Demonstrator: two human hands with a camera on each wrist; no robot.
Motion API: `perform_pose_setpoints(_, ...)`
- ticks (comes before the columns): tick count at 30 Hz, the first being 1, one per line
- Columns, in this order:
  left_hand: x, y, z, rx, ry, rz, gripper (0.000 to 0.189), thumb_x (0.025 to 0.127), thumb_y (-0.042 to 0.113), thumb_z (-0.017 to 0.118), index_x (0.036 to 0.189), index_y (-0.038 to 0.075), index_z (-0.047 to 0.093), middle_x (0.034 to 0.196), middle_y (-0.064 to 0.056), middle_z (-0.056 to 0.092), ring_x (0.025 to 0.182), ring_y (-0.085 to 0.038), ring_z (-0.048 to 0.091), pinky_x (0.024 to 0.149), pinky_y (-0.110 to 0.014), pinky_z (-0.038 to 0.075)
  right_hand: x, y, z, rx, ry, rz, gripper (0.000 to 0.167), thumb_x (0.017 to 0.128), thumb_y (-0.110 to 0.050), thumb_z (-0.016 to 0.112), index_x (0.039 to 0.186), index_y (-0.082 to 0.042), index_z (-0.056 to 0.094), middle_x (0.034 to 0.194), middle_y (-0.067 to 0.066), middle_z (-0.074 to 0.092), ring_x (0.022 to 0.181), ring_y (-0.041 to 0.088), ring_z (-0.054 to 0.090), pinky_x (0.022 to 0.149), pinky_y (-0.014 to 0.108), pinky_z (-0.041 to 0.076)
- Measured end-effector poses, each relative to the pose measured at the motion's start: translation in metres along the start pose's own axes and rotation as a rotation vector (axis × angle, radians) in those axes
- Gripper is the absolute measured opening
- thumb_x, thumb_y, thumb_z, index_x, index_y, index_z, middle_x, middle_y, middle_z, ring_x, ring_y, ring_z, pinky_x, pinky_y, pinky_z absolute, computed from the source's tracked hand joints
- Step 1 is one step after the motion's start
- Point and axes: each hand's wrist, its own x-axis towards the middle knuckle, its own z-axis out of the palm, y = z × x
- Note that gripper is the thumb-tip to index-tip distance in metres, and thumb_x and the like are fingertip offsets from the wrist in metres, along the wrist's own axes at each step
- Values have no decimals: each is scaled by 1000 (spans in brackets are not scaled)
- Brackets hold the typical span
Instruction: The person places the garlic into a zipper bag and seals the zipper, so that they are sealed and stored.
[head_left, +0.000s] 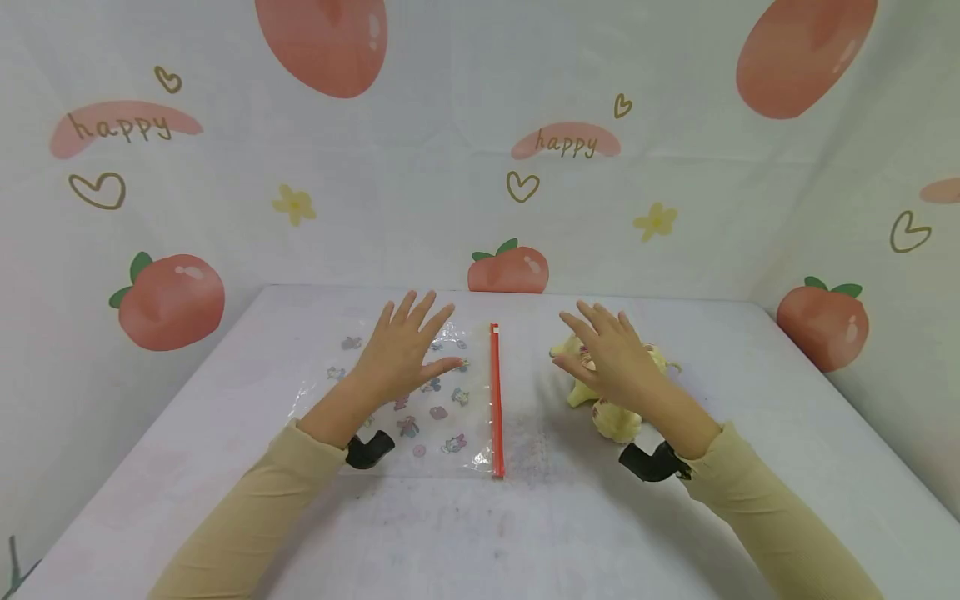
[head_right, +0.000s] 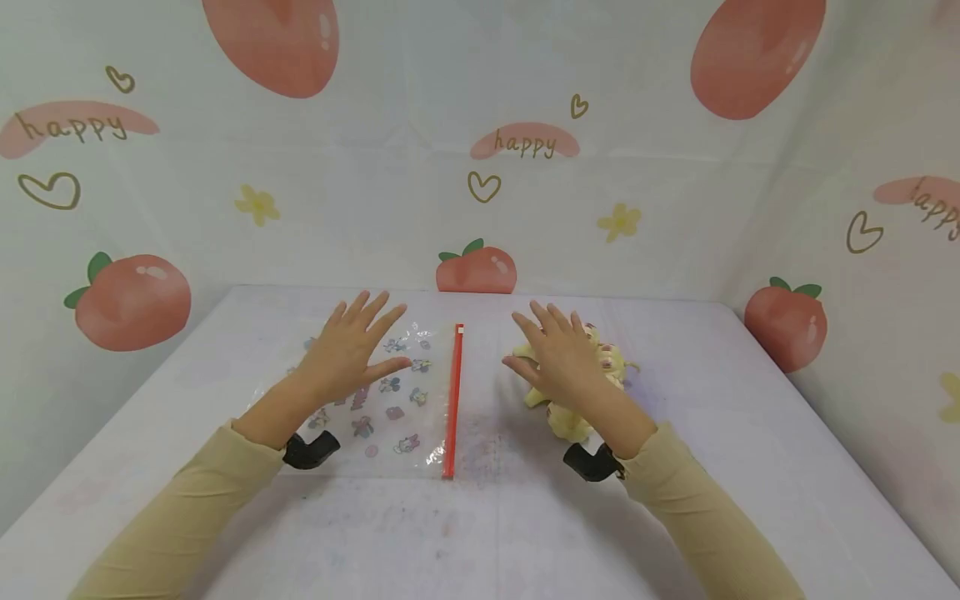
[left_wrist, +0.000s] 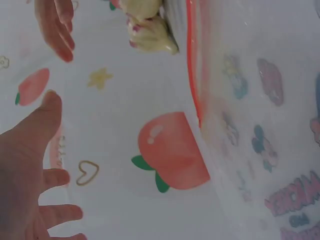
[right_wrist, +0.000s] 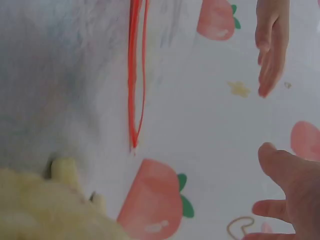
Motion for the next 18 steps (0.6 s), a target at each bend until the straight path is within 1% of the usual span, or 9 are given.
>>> perform_pose_setpoints(2, 0, 5, -2, -11, -35, 17, 73, 88, 55, 54, 144, 13, 34, 150, -18, 32, 140, -40, 26, 112, -57, 23, -3, -6, 1, 9, 6, -37, 59, 89, -38, 61, 136, -7, 45, 144, 22, 40, 133, 42, 37, 110, 59, 26)
perform_pose_setpoints(4, 0, 9, -2, -9, -64, 46, 71, 88, 54, 54, 142, 11, 37, 148, -18, 36, 138, -39, 30, 112, -56, 27, -4, -11, 4, 10, 12, -87, 54, 88, -35, 63, 132, -6, 50, 138, 21, 47, 127, 40, 45, 104, 55, 37)
perform_pose_setpoints(5, 0, 11, -2, -14, -79, 61, 70, 88, 54, 54, 141, 11, 39, 147, -18, 37, 137, -38, 32, 111, -55, 28, -5, -14, 7, 12, 14, -112, 51, 88, -34, 63, 129, -5, 52, 135, 21, 50, 124, 39, 49, 101, 52, 41)
perform_pose_setpoints(7, 0, 15, 0, -32, -112, 95, 68, 88, 52, 56, 140, 10, 41, 144, -17, 41, 135, -37, 37, 110, -53, 32, -7, -20, 11, 30, -8, -139, 48, 88, -32, 64, 126, -6, 55, 132, 19, 53, 120, 37, 53, 96, 49, 46)
perform_pose_setpoints(9, 0, 19, 2, -62, -156, 123, 67, 87, 50, 58, 138, 10, 43, 143, -17, 43, 133, -35, 41, 108, -51, 34, -8, -24, 17, 37, -24, -174, 44, 87, -31, 65, 123, -6, 57, 127, 18, 57, 116, 33, 57, 93, 46, 49)
perform_pose_setpoints(10, 0, 21, 3, -83, -184, 134, 66, 87, 49, 59, 138, 10, 43, 142, -17, 44, 132, -35, 42, 108, -51, 35, -9, -26, 20, 40, -34, -189, 43, 87, -30, 65, 122, -5, 58, 125, 17, 59, 115, 32, 58, 93, 45, 49)
perform_pose_setpoints(13, 0, 27, 9, -137, -264, 160, 66, 87, 47, 60, 138, 9, 42, 142, -16, 45, 131, -33, 43, 108, -49, 36, -10, -33, 29, 38, -92, -208, 39, 88, -29, 64, 120, -6, 59, 122, 13, 61, 112, 28, 60, 91, 42, 51)
perform_pose_setpoints(15, 1, 30, 13, -162, -313, 166, 66, 88, 47, 60, 139, 10, 42, 142, -16, 44, 132, -33, 43, 108, -48, 36, -11, -36, 34, 31, -114, -229, 37, 89, -28, 63, 118, -6, 60, 119, 12, 63, 109, 27, 62, 88, 40, 52)
perform_pose_setpoints(18, 2, 34, 20, -183, -362, 176, 66, 88, 46, 60, 139, 10, 41, 143, -16, 44, 131, -33, 43, 108, -48, 37, -12, -40, 40, 41, -154, -247, 35, 89, -26, 62, 117, -5, 60, 116, 11, 64, 105, 25, 64, 85, 38, 54)
